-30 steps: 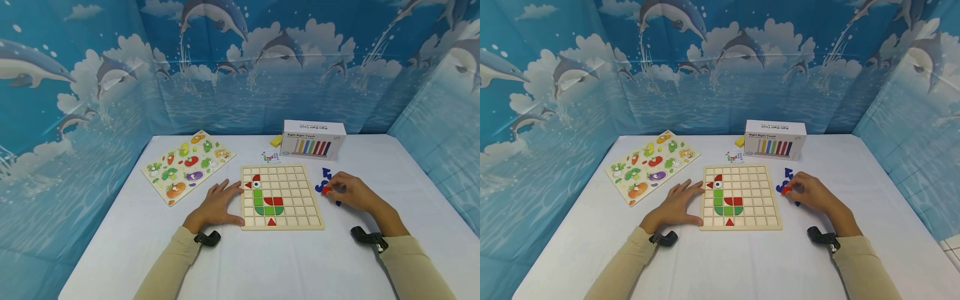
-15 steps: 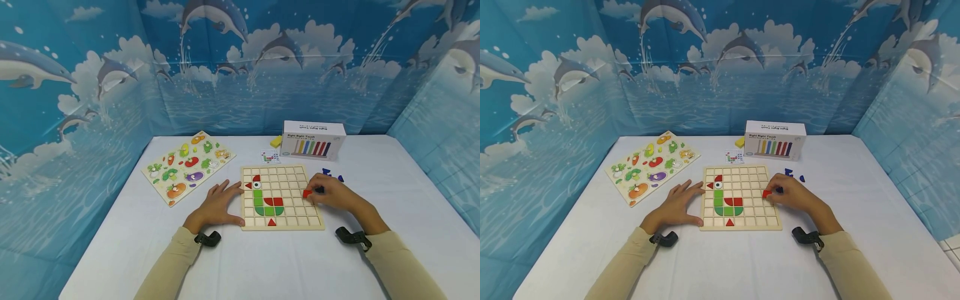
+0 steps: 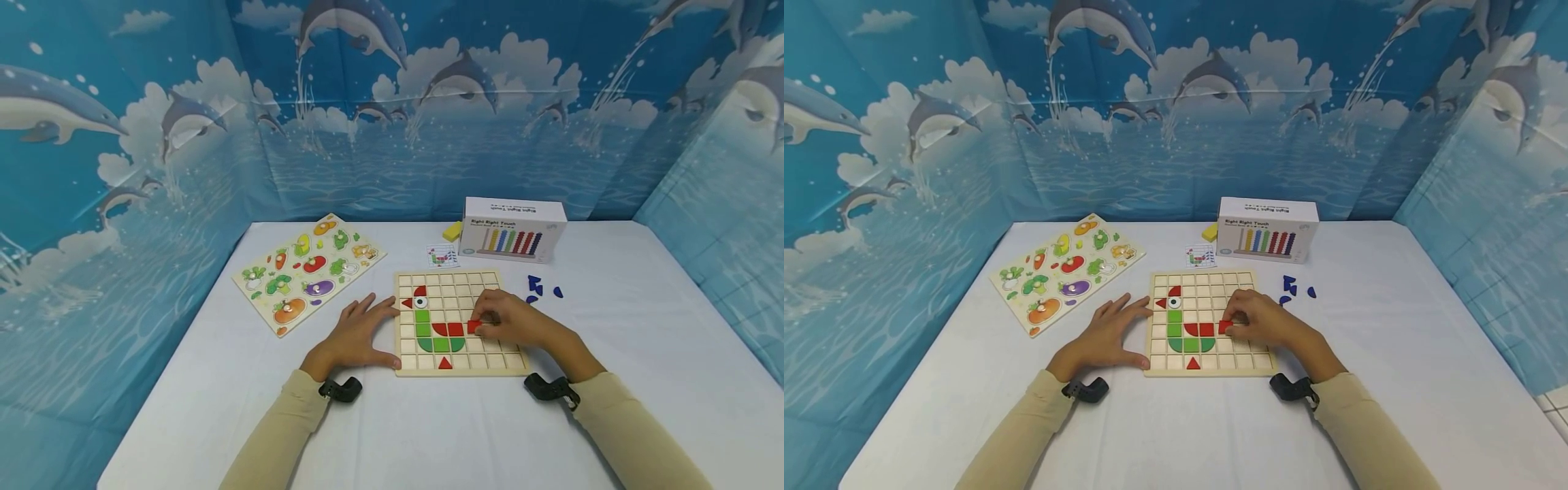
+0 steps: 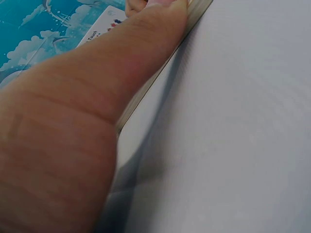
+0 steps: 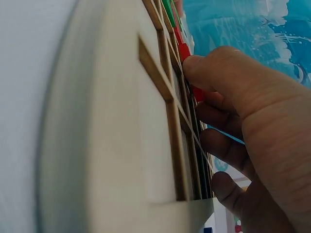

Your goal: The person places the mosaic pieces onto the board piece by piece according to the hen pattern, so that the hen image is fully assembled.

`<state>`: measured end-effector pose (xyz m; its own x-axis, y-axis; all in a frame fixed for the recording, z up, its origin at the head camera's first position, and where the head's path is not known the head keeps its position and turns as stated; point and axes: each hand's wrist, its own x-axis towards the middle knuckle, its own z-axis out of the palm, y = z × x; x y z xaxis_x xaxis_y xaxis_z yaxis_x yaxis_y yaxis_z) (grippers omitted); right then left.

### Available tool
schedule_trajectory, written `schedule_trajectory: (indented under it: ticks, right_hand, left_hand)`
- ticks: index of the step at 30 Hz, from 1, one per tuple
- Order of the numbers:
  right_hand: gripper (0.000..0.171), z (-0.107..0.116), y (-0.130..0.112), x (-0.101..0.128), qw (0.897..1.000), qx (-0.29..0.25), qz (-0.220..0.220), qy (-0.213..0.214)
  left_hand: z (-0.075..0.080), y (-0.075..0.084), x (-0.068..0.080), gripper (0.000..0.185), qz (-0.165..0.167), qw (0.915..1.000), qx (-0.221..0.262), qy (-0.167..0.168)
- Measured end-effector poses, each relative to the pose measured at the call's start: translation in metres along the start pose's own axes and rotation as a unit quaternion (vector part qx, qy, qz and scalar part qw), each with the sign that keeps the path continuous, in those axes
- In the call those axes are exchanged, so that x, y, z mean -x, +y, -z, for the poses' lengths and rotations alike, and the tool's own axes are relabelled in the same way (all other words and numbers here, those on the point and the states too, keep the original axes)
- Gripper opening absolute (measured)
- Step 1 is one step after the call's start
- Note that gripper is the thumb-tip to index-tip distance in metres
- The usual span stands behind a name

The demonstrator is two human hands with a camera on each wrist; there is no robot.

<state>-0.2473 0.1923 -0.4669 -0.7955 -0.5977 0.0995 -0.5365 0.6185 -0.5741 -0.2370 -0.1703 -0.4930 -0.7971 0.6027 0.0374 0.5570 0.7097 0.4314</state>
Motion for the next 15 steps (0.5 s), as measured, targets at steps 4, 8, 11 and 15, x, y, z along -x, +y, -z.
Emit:
schedule_trajectory:
  ticks: [4, 8, 11, 15]
  right_hand:
    - [0.017, -0.0019, -0.0034, -0.0020, 1.000, 0.004, -0.001, -0.004]
    - [0.019, -0.0015, -0.0060, -0.0028, 1.000, 0.006, 0.003, -0.006]
    - [0.019, -0.0009, -0.0079, -0.0031, 1.000, 0.009, 0.003, -0.008]
    - [0.019, -0.0008, -0.0082, -0.0035, 1.000, 0.010, 0.003, -0.010]
  left_hand:
    - [0.0002, 0.0004, -0.0001, 0.099, 0.005, 1.0000, -0.003, -0.004]
    - [0.0002, 0.0007, -0.0006, 0.100, 0.009, 0.9999, -0.009, -0.006]
    - [-0.0001, 0.0011, -0.0008, 0.100, 0.010, 0.9999, -0.010, -0.005]
    - [0.0000, 0.0019, -0.0005, 0.099, 0.011, 0.9999, -0.006, -0.005]
